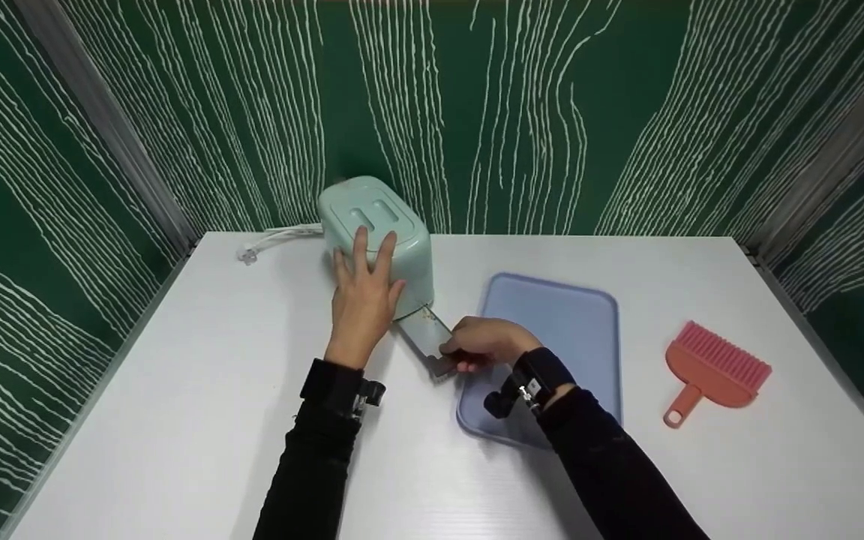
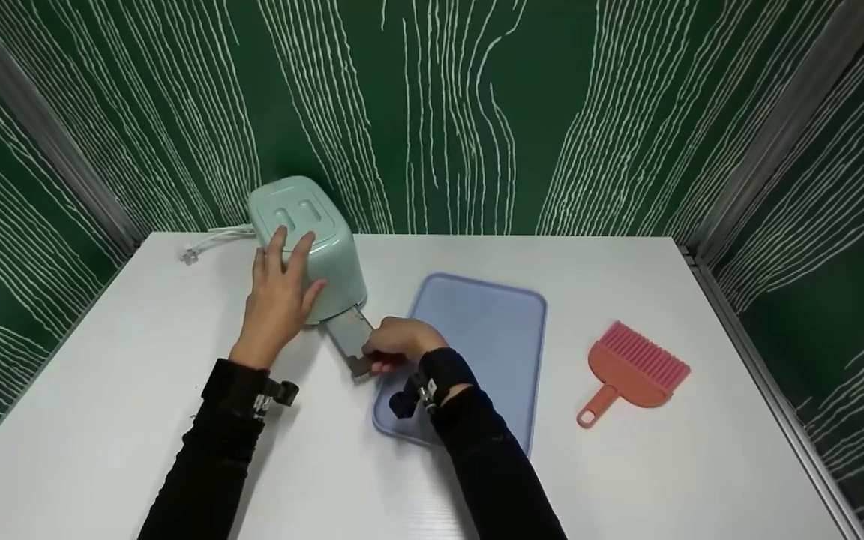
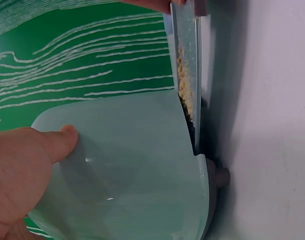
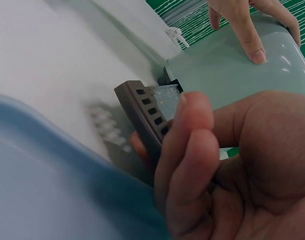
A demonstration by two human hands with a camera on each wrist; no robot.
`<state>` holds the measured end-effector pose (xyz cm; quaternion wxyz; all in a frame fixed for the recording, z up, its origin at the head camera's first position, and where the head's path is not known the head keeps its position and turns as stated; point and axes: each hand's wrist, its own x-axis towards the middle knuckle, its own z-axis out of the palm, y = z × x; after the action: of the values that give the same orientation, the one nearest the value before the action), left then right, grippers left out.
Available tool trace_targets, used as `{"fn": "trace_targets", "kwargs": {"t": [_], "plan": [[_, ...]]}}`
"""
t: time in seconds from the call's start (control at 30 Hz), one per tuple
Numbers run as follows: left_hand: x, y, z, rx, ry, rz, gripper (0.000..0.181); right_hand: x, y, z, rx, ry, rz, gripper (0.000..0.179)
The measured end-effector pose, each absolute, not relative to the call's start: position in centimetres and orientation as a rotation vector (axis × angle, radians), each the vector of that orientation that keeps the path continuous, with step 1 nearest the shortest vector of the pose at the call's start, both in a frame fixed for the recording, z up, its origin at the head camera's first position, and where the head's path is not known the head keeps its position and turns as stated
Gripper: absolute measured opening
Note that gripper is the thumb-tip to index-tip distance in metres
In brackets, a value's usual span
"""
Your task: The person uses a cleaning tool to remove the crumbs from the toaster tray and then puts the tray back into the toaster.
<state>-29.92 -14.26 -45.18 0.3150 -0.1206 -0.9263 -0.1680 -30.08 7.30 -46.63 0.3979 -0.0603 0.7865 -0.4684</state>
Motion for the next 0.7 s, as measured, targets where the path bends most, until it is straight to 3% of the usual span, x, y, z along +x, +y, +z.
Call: {"fn": "trace_targets", "kwargs": {"t": [0.7], "plan": [[-29.9, -14.3, -45.2, -0.327, -2.456, -0.446, 0.071, -29.4, 8.4, -46.2, -0.096, 1.871, -1.202, 0.019]]}}
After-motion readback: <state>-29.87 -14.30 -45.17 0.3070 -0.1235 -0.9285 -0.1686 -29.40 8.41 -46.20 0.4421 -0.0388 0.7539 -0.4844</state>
